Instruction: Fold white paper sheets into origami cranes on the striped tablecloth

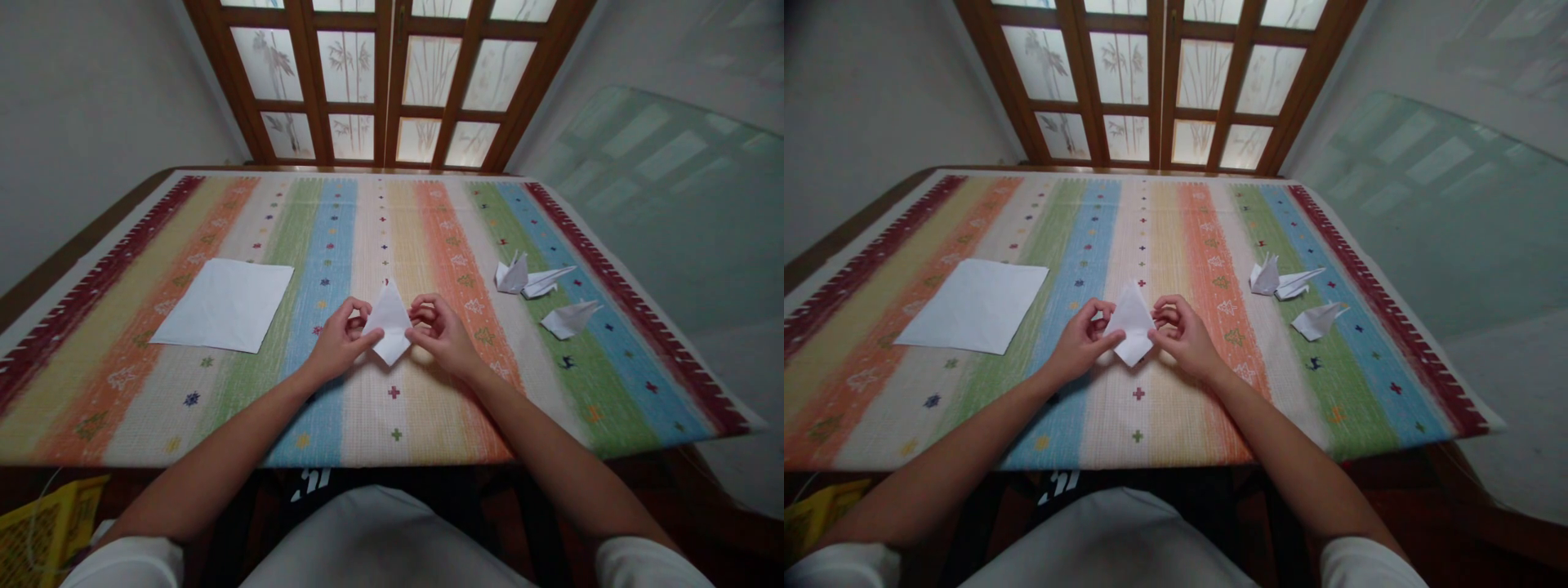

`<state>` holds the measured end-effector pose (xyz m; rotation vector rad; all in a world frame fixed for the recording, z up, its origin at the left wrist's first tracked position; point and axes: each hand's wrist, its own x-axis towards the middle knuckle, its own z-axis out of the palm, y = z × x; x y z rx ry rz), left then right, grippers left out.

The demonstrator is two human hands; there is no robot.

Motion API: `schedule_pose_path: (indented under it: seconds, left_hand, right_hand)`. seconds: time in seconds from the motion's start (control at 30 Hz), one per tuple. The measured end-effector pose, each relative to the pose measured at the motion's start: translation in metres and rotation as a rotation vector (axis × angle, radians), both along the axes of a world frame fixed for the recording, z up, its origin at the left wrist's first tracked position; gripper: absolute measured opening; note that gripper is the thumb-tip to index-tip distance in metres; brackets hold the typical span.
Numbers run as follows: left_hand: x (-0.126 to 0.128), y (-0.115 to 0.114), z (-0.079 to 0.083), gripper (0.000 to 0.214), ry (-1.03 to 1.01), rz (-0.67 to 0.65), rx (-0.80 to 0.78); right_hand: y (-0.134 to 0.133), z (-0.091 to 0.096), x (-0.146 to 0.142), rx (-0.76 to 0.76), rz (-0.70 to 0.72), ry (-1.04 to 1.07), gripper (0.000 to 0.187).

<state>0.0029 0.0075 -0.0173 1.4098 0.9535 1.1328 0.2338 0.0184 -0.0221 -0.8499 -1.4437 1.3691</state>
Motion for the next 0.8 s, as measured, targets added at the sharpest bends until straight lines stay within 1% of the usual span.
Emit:
schedule_pose_path:
  seconds: [0.13, 0.17, 0.27, 0.33, 0.47, 0.53, 0.63, 0.73, 0.8]
  left_hand:
    - [-0.0005, 0.0029, -0.0003, 0.038, 0.018, 0.011, -0.008]
    - [-0.0006, 0.0033, -0.0007, 0.038, 0.014, 0.011, -0.012]
    - [-0.0004, 0.0033, -0.0022, 0.041, 0.006, 0.025, -0.011]
    - [-0.0002, 0.0030, -0.0023, 0.036, 0.034, 0.032, 0.023]
    - [-0.0006, 0.0028, -0.0001, 0.018, 0.100, 0.017, 0.072]
    - [-0.0009, 0.0025, 0.0008, 0.020, 0.111, 0.021, 0.050]
    - [-0.0012, 0.0011, 0.0017, 0.029, 0.138, 0.034, 0.032]
    - [-0.0015, -0.0010, 0.0036, 0.018, 0.223, -0.007, 0.091]
    - [-0.0020, -0.0020, 0.0053, 0.016, 0.271, -0.050, 0.133]
  right_hand:
    - [0.0011, -0.0030, -0.0022, -0.014, 0.029, -0.043, 0.035]
    - [0.0010, -0.0036, -0.0028, -0.020, 0.037, -0.055, 0.037]
    - [0.0006, -0.0049, -0.0039, -0.053, 0.051, -0.064, 0.050]
    - [0.0006, -0.0047, -0.0038, -0.070, 0.050, -0.062, 0.054]
    - [0.0006, -0.0024, -0.0028, -0.076, 0.053, -0.067, 0.046]
    - [0.0004, -0.0015, -0.0026, -0.073, 0.048, -0.069, 0.044]
    - [-0.0001, -0.0020, -0.0025, -0.068, 0.034, -0.082, 0.047]
    - [-0.0005, -0.0030, -0.0016, -0.055, 0.031, -0.109, 0.046]
    - [-0.0010, -0.0023, -0.0005, -0.013, 0.035, -0.155, 0.040]
